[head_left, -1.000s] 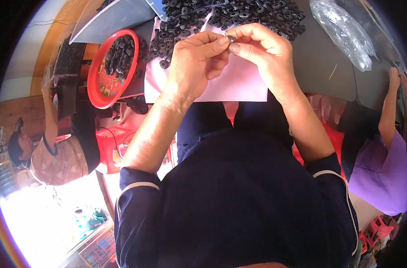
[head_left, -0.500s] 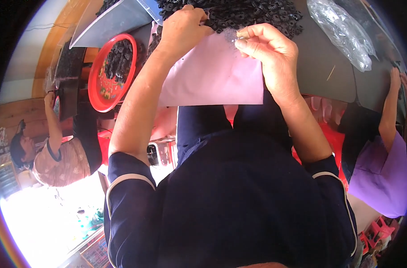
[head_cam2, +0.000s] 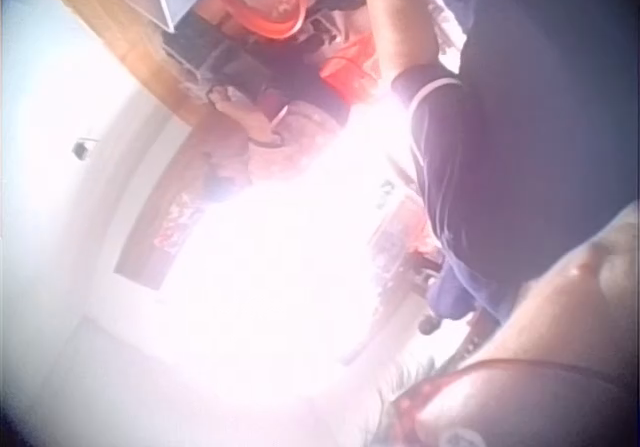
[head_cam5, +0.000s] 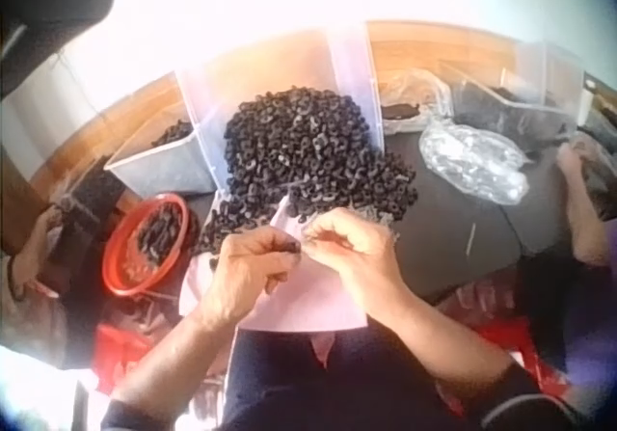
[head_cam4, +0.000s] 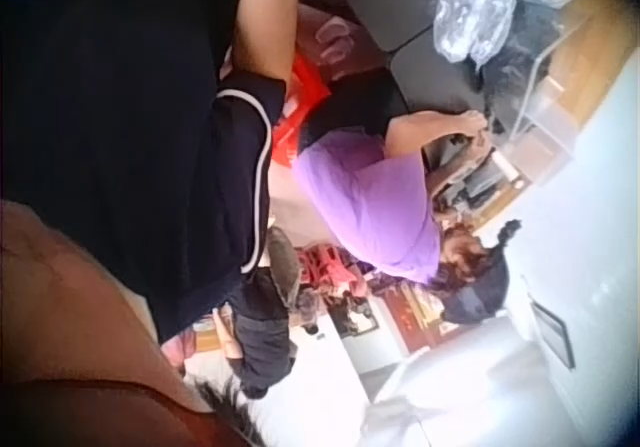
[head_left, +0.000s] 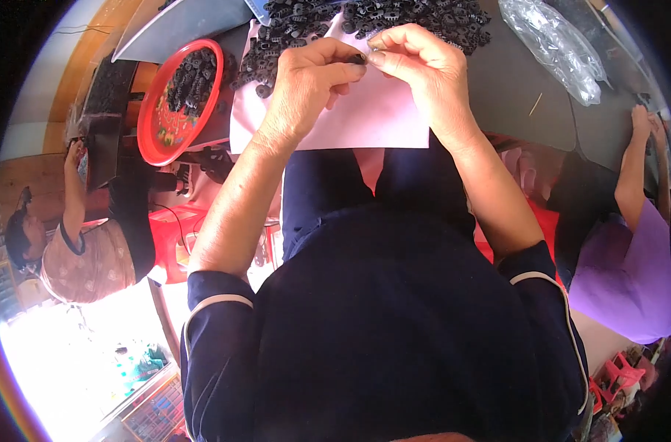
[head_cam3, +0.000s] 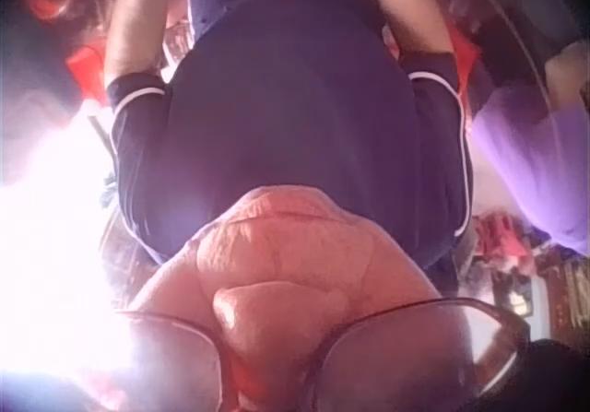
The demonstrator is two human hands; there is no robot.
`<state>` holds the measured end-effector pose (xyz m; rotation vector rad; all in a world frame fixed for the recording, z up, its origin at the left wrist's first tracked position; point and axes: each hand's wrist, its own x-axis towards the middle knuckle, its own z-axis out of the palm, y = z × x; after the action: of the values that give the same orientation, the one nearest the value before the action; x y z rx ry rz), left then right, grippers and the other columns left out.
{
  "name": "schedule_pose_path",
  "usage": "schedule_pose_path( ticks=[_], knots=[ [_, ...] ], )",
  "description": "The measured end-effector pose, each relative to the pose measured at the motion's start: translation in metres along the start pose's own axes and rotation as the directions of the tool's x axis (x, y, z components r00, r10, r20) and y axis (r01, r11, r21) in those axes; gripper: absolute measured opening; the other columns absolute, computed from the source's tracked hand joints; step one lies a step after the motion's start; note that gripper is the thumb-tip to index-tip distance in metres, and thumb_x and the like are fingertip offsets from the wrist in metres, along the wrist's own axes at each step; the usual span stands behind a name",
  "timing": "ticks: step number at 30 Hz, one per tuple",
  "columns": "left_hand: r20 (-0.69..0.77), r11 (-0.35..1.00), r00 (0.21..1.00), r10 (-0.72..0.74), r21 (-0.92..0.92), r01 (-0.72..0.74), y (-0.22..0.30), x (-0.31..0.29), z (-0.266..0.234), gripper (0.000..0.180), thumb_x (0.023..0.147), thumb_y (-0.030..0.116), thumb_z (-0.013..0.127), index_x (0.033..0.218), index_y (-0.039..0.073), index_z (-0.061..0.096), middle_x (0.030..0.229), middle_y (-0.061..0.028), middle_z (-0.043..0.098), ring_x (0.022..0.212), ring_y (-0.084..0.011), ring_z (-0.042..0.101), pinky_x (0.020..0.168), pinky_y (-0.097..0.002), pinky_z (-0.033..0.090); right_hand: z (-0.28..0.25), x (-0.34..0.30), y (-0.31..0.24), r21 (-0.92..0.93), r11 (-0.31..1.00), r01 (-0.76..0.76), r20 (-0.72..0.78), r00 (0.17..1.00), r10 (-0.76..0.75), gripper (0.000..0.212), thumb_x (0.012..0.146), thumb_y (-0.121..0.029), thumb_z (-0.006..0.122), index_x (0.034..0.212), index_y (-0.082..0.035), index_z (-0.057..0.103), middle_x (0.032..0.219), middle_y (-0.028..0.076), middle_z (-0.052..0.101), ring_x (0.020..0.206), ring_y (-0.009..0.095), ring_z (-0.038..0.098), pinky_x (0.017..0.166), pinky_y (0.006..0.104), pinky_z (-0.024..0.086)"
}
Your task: The person assembles small parts by hand, repeatedly picking up small pins and inserting them into black plastic components over the table.
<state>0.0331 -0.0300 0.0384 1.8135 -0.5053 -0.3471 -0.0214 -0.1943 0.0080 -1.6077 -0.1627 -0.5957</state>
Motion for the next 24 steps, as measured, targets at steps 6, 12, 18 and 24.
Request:
schedule_pose_path(
  ticks=[6, 12, 18, 24],
  knots=[
    [-0.039, 0.989, 0.998, 0.041, -0.139, -0.046, -0.006, -0.013, 0.005, 0.019, 0.087, 0.006, 0.064, 0.101, -0.005, 0.067, 0.075, -0.0062, 0.064, 0.06, -0.0073, 0.055, 0.047, -0.0199, 0.04, -0.001, 0.0, -0.003, -0.057, 0.998, -0.004, 0.077, 0.997, 0.008, 0.01, 0.081, -0.004, 0.071, 0.09, 0.0, 0.068, 0.08, 0.003, 0.069, 0.075, 0.005, 0.061, 0.067, 0.0212, 0.049],
    [-0.052, 0.946, 0.997, -0.059, -0.322, 0.039, -0.005, -0.023, 0.003, 0.016, 0.087, 0.008, 0.065, 0.098, -0.004, 0.067, 0.074, -0.006, 0.064, 0.057, -0.0066, 0.054, 0.044, -0.0183, 0.037, 0.007, -0.009, -0.012, -0.346, 0.86, 0.375, 0.22, 0.924, -0.314, 0.01, 0.081, -0.007, 0.068, 0.09, -0.002, 0.067, 0.083, 0.011, 0.065, 0.073, 0.026, 0.066, 0.064, 0.0318, 0.051],
    [-0.14, 0.957, 0.982, -0.125, -0.279, 0.082, -0.014, -0.028, 0.0, 0.015, 0.083, 0.009, 0.069, 0.094, -0.002, 0.068, 0.071, -0.0027, 0.064, 0.057, -0.0064, 0.054, 0.047, -0.0202, 0.04, -0.008, 0.035, -0.008, -0.612, 0.616, 0.496, 0.394, 0.866, -0.307, 0.008, 0.078, -0.009, 0.067, 0.087, -0.008, 0.066, 0.079, 0.007, 0.061, 0.074, 0.025, 0.062, 0.065, 0.0364, 0.048],
    [-0.135, 0.949, 0.99, -0.034, -0.314, -0.011, -0.021, -0.028, -0.001, 0.016, 0.083, 0.012, 0.07, 0.094, 0.0, 0.068, 0.073, -0.0015, 0.064, 0.06, -0.0053, 0.055, 0.05, -0.0187, 0.039, 0.01, 0.064, -0.01, -0.834, 0.217, 0.507, 0.51, 0.859, -0.048, 0.009, 0.077, -0.014, 0.062, 0.08, -0.012, 0.07, 0.085, 0.009, 0.059, 0.092, 0.03, 0.054, 0.084, 0.0433, 0.04]
  ],
)
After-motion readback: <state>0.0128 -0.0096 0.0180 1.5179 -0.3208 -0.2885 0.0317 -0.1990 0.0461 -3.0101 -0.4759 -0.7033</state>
